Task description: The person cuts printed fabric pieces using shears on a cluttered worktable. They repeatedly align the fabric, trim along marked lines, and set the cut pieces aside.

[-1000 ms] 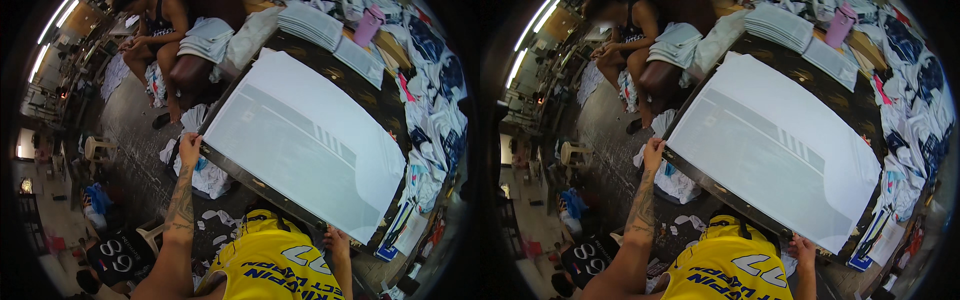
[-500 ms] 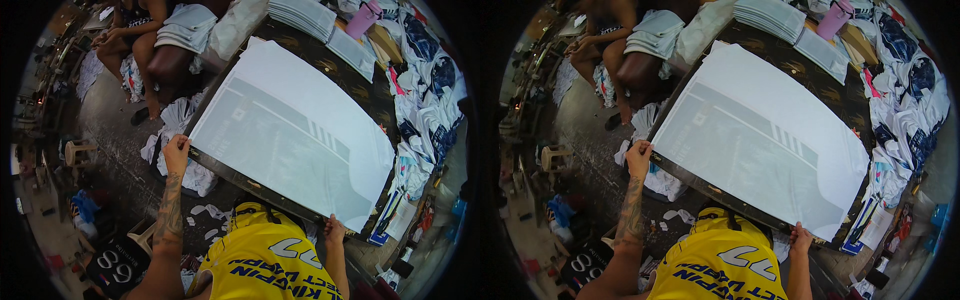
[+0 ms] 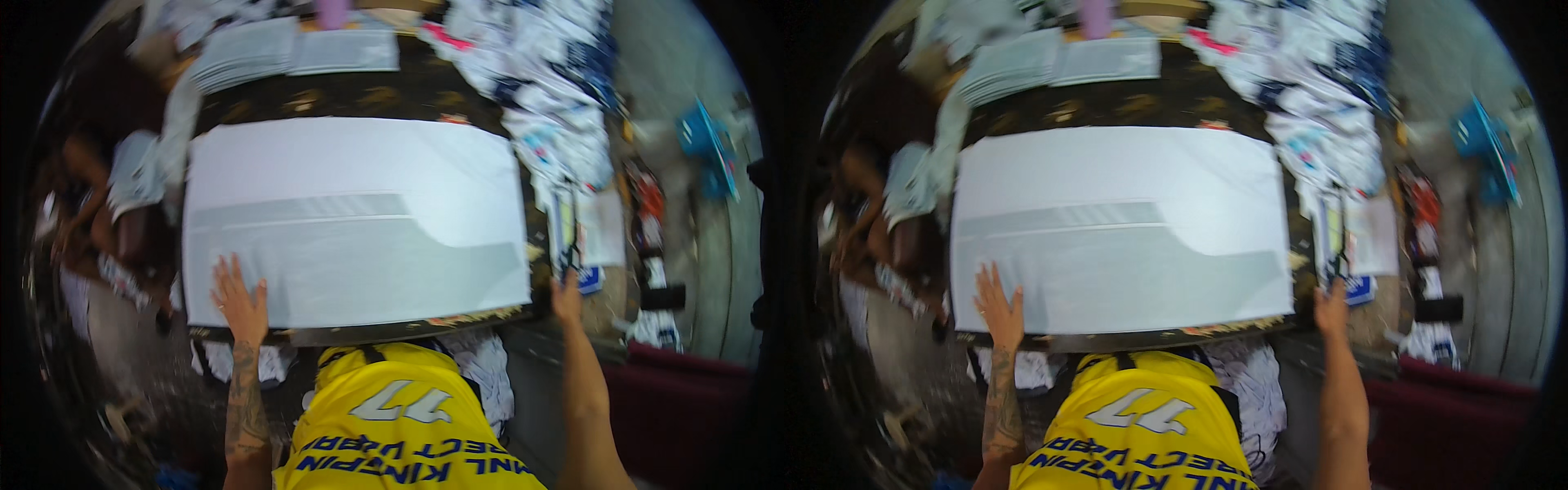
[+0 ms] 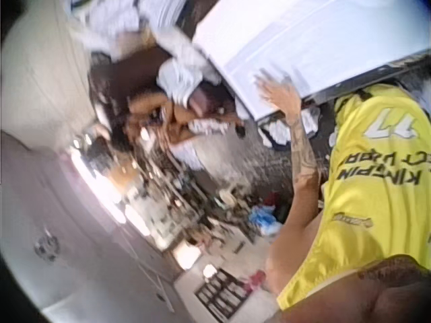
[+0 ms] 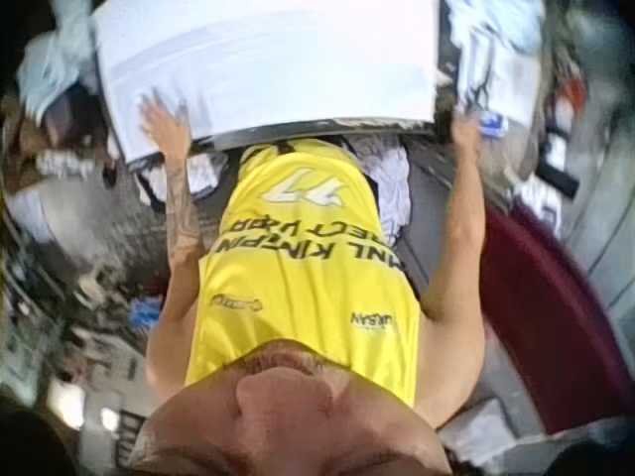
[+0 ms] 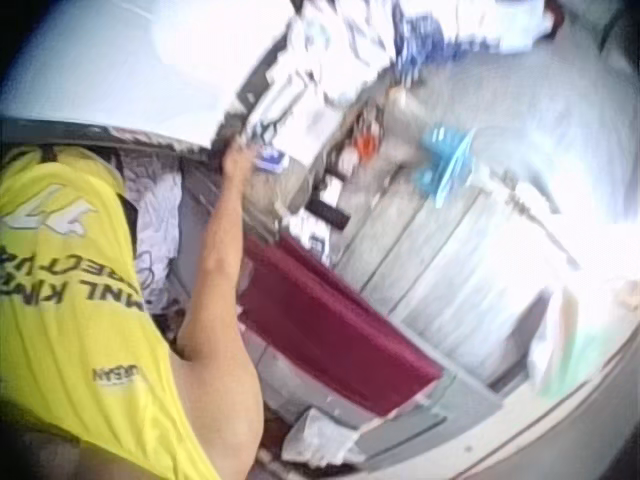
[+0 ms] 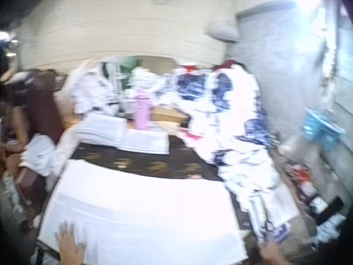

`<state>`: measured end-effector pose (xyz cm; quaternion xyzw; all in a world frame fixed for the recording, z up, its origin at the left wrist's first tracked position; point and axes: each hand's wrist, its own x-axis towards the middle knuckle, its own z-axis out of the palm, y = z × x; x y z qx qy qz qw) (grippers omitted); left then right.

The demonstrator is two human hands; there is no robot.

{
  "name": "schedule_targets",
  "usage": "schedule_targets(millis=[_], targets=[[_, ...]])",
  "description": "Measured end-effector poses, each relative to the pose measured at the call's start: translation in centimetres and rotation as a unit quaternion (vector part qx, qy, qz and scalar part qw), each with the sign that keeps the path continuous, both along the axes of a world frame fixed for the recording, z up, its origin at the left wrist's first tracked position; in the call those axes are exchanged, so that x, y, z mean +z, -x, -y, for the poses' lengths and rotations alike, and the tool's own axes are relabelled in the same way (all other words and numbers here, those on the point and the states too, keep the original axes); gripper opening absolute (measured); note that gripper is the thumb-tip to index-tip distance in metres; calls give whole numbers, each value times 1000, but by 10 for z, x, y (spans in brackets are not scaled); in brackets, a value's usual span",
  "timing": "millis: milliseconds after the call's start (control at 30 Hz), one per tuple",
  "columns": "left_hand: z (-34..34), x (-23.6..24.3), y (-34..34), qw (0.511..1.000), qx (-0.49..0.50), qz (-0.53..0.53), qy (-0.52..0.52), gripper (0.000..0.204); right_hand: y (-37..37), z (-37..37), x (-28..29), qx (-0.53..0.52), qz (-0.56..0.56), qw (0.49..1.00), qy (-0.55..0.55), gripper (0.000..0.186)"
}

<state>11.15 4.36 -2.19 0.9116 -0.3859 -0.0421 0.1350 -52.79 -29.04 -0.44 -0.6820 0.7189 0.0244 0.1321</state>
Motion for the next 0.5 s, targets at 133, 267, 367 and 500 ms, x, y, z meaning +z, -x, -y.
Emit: schedule_targets(millis=[133, 267, 367, 500], targets=[[103, 5, 147, 929, -315, -159, 110, 45, 17, 4, -19, 22, 30, 980, 193, 48], [179, 11, 275, 846, -485, -207, 76, 34, 15, 51, -1, 14, 102, 985, 140, 45], [210, 13, 324, 818, -535, -210, 41, 32, 33, 81, 16, -11, 126, 991, 52, 38], [229, 11, 348, 819, -537, -201, 31, 27, 82, 26, 35, -141, 437, 860, -223, 38]])
